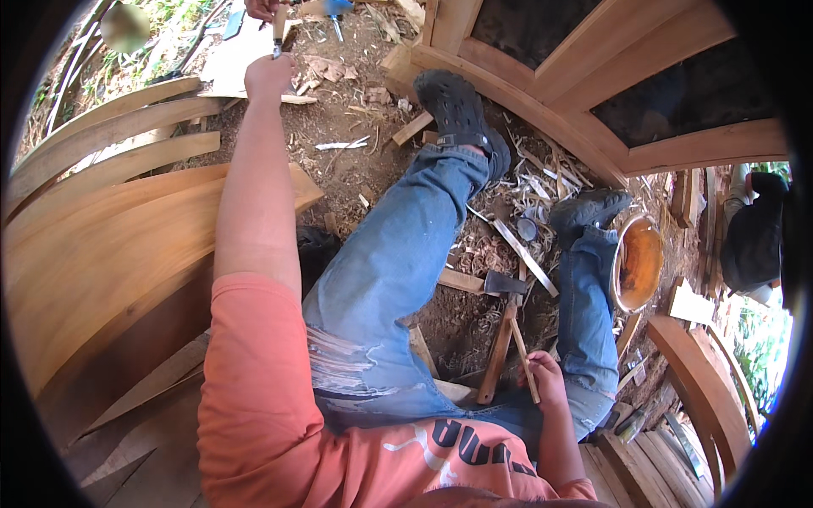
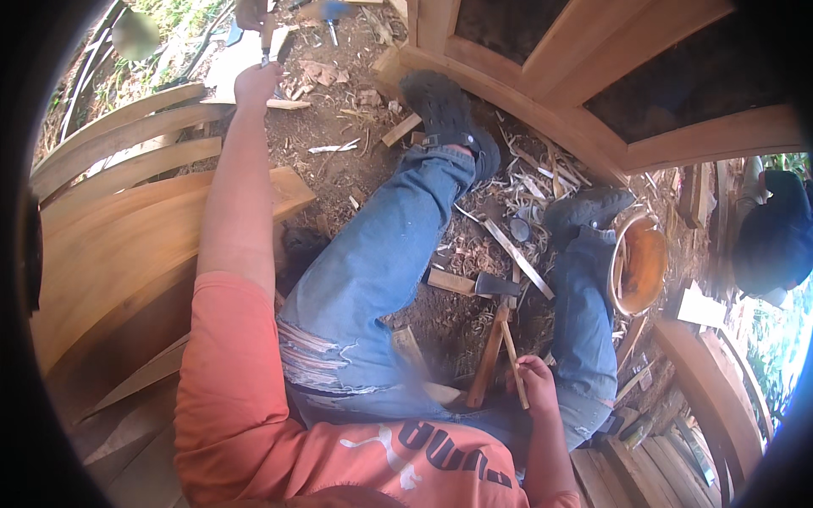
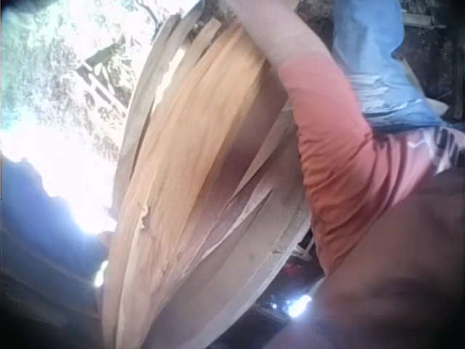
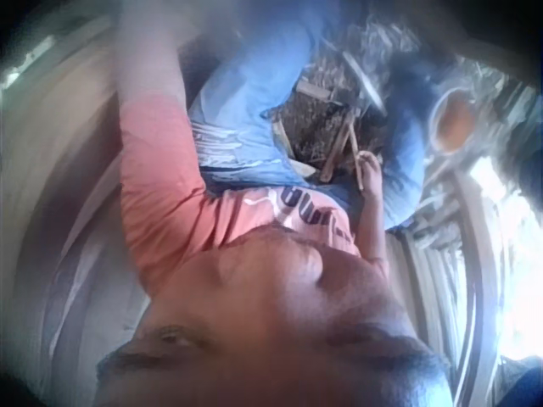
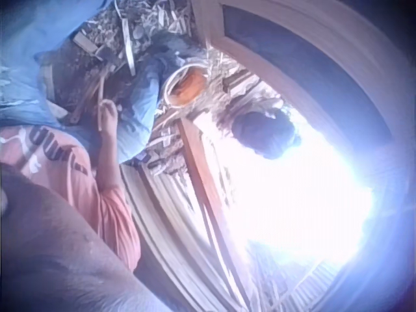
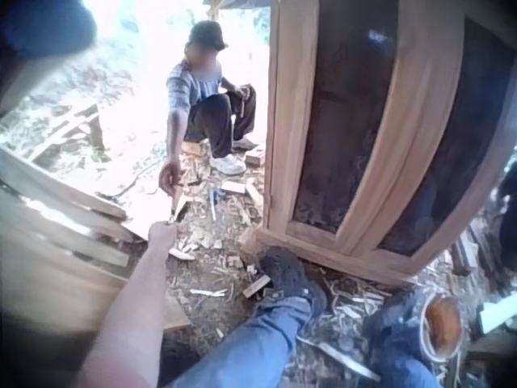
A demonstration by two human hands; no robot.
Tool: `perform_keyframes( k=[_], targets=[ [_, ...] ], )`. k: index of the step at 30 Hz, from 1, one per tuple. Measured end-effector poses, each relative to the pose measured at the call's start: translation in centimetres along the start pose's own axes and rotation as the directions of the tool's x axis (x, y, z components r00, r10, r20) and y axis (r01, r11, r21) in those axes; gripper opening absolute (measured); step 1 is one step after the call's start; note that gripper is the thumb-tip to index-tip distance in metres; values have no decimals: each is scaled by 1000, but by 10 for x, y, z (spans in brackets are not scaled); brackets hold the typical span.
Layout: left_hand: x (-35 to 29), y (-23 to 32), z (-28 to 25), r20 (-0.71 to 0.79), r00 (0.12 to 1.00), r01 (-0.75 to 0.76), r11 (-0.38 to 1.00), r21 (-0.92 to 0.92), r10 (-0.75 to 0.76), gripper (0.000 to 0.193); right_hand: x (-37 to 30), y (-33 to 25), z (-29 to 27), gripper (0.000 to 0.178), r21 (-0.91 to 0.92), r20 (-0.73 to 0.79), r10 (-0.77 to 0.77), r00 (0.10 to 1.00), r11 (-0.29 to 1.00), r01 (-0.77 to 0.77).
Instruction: The person sits on the ground and uses a hammer to tap a small wooden stick, then switches to a curved blade to shave and shape the stick. The person continues to refine the stick's edges and surface while seated.
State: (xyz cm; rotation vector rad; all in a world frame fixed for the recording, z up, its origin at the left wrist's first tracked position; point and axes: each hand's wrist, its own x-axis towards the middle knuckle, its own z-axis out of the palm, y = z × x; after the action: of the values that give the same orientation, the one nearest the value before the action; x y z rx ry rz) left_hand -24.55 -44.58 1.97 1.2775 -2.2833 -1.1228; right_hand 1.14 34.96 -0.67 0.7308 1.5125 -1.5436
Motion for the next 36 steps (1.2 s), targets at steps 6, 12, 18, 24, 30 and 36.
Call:
perform_keyframes(
  k=[6,12,18,24,30,36],
  targets=[
    [-6,-37,0,145,988,61,991,-116,-44,28,-3,-1,2,14,-24,0,-16,1000,1000,16],
    [-96,-84,18,561,815,377,867,-327,-143,18,7,2,-8,15,-8,127,-124,984,992,126],
    [-276,16,6,684,730,244,932,-268,6,26,-13,5,-7,16,-16,144,-257,956,965,262],
    [-475,42,-9,894,384,486,772,-409,232,29,-12,14,0,22,-80,143,-523,841,840,536],
    [-609,25,-6,962,117,676,690,-260,248,21,-74,-6,37,29,-214,336,-623,706,679,702],
    [-630,28,-6,930,62,737,612,-288,363,23,-128,2,56,36,-185,462,-652,601,592,785]
  ],
)
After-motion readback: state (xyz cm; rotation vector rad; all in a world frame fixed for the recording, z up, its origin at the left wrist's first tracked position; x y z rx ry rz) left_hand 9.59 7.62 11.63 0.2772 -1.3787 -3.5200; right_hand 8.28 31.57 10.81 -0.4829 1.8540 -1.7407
